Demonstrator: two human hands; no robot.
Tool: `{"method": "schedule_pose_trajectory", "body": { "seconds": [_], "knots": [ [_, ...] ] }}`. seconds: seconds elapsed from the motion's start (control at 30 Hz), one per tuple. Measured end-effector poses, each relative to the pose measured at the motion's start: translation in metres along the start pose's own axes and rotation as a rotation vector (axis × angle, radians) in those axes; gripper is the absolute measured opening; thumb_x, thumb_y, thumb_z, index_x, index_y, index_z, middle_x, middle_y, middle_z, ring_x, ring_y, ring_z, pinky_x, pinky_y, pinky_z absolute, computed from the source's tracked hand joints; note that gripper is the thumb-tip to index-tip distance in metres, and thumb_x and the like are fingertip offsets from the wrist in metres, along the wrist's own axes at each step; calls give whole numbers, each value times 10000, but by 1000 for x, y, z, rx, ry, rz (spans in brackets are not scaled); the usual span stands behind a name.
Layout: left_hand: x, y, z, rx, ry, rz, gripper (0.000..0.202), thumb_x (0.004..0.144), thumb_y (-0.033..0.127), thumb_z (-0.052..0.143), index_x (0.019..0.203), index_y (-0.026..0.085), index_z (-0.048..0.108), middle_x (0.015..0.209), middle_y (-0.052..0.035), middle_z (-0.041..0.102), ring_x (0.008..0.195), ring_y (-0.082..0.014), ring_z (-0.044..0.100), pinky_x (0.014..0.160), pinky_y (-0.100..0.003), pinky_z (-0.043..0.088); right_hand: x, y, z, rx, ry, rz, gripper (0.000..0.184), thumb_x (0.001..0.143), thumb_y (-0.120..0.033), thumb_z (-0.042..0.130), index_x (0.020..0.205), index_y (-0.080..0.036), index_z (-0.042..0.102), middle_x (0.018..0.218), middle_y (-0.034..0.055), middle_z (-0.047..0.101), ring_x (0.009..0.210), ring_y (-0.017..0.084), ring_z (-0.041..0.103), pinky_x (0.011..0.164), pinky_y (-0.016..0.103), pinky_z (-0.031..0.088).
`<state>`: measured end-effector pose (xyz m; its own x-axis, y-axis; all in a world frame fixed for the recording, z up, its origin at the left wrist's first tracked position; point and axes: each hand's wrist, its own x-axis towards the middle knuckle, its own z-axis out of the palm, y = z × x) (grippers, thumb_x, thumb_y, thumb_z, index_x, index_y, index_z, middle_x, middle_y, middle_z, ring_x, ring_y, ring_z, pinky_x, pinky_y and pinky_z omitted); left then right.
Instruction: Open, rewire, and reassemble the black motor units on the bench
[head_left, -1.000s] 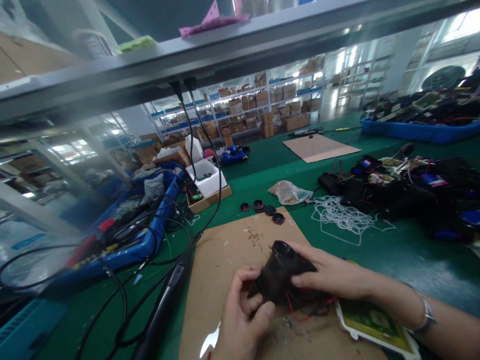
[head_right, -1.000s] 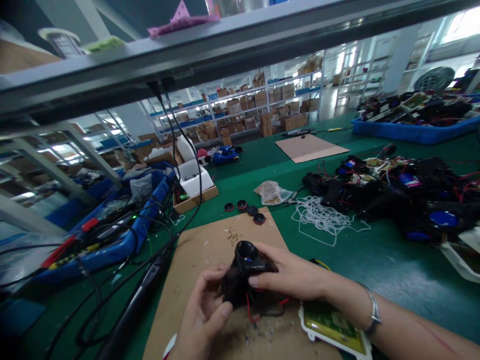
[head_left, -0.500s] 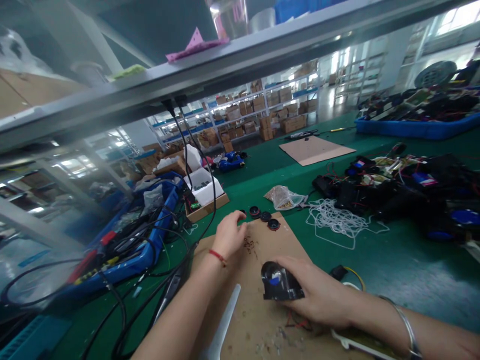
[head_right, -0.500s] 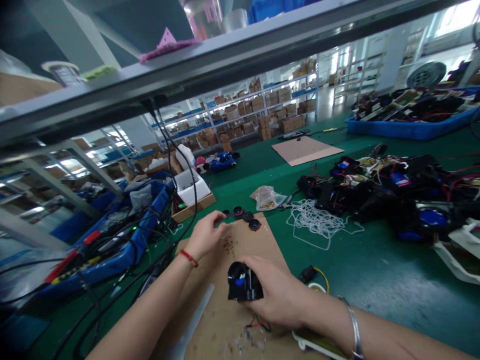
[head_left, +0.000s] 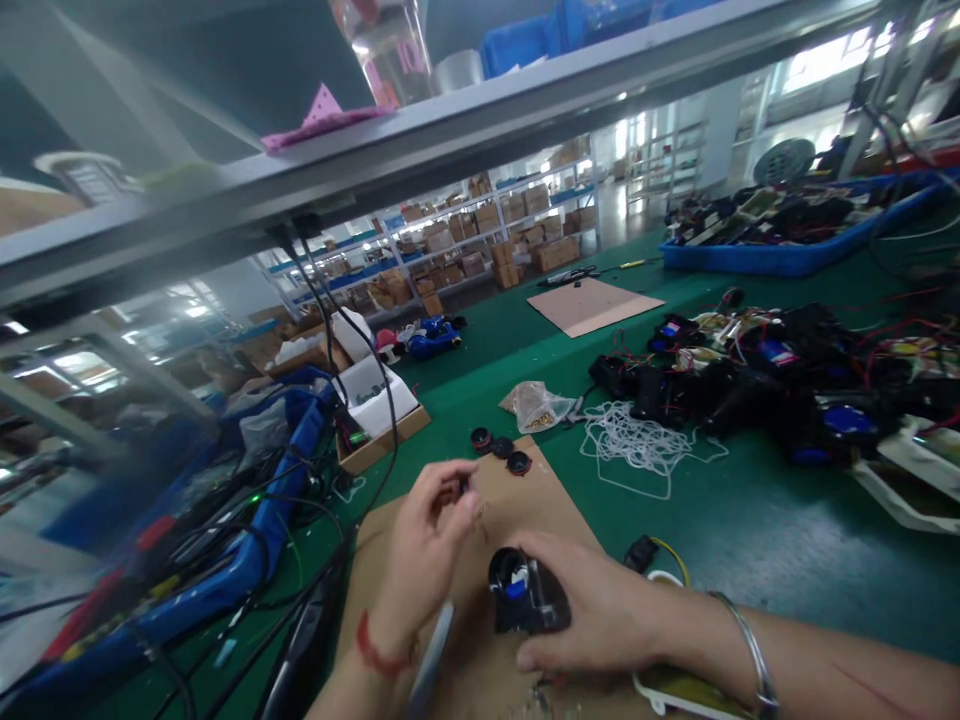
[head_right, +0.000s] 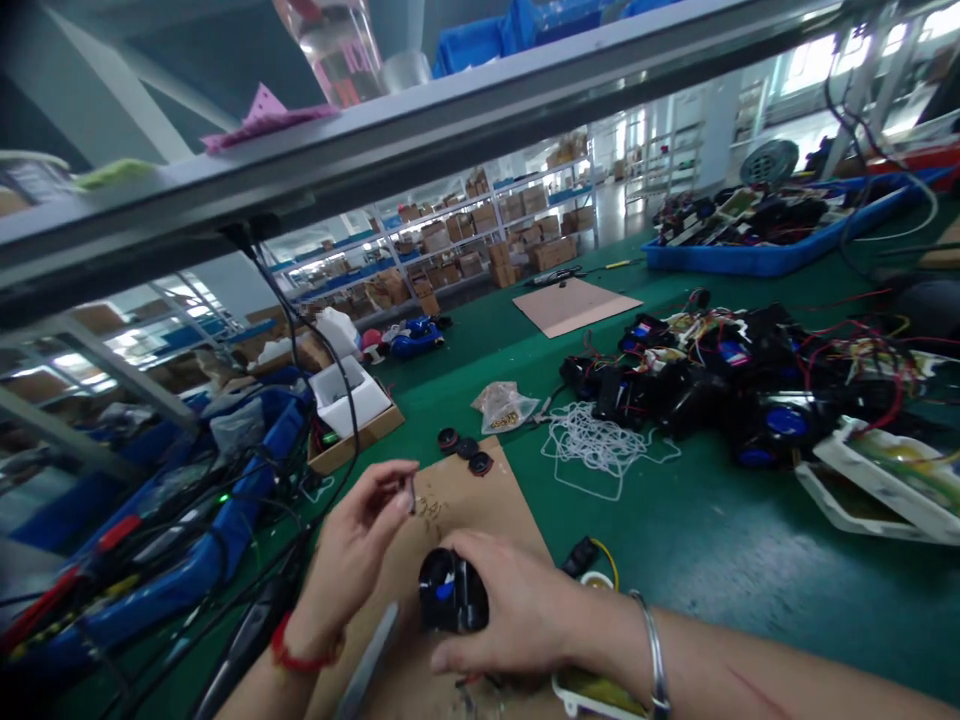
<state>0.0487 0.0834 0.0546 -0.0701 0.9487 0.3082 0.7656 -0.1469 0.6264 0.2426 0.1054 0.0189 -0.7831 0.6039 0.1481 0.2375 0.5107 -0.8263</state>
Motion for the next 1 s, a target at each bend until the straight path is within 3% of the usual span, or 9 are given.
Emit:
{"method": "schedule_pose_trajectory", "body": {
  "seconds": [0.1, 0.2, 0.47, 0.57, 0.67, 0.77, 0.87, 1.0],
  "knots": [
    [-53, 9, 4, -171, 58, 25, 135, 845, 337, 534, 894, 212, 540, 1012, -62, 574, 963, -210, 582, 826, -303, 489, 1, -1, 0, -8, -3, -2, 515, 611, -385, 790, 1024, -176, 565, 947, 47, 642, 847, 224, 599, 709, 303, 454],
    [-78, 9, 11, -123, 54, 35, 89, 835, 294, 561, 787, 220, 550, 1088, -77, 577, 1036, -235, 559, 890, -340, 449, 1, -2, 2, -10, -2, -35, 519, 632, -339, 774, 1077, -187, 556, 969, 39, 638, 858, 218, 601, 724, 306, 452],
    [-78, 16, 3, -51, 9, 78, 99, 857, 242, 562, 766, 218, 589, 1101, -73, 624, 1038, -232, 579, 893, -342, 447, 1, -9, 6, -45, 15, -97, 482, 668, -235, 720, 1113, -170, 547, 1036, 70, 637, 944, 241, 590, 828, 359, 452],
    [-81, 20, 1, -19, 12, 60, 118, 871, 226, 549, 755, 209, 562, 1073, -76, 614, 1019, -225, 577, 868, -326, 453, 1, -12, 11, -99, 41, -86, 401, 675, -216, 683, 1050, -161, 551, 983, 72, 634, 918, 246, 589, 801, 367, 457],
    [-82, 23, -4, -24, -15, 68, 58, 852, 203, 584, 908, 217, 584, 1016, -66, 600, 964, -214, 582, 831, -314, 470, -2, -15, 18, -166, 78, -70, 351, 692, -232, 652, 1016, -154, 541, 961, 84, 623, 895, 248, 578, 772, 369, 458],
    [-81, 26, -10, -15, -91, 92, 300, 851, 172, 589, 1137, 264, 569, 1037, -51, 570, 962, -201, 575, 843, -320, 473, -5, -16, 21, -214, 88, -125, 372, 699, -233, 636, 1042, -140, 528, 987, 98, 613, 911, 247, 565, 800, 375, 453],
    [-80, 26, -12, 10, -114, 78, 304, 856, 181, 604, 1140, 284, 577, 1004, -29, 561, 908, -181, 581, 812, -307, 477, -6, -16, 21, -255, 76, -143, 339, 691, -202, 614, 1013, -137, 530, 953, 93, 606, 877, 238, 557, 786, 369, 455],
    [-83, 24, -9, 47, -61, 80, 269, 832, 226, 659, 1083, 277, 577, 947, -10, 588, 867, -188, 591, 767, -312, 485, -4, -17, 21, -272, 60, -138, 333, 667, -169, 593, 993, -148, 529, 947, 83, 596, 878, 234, 544, 791, 369, 454]
  ]
}}
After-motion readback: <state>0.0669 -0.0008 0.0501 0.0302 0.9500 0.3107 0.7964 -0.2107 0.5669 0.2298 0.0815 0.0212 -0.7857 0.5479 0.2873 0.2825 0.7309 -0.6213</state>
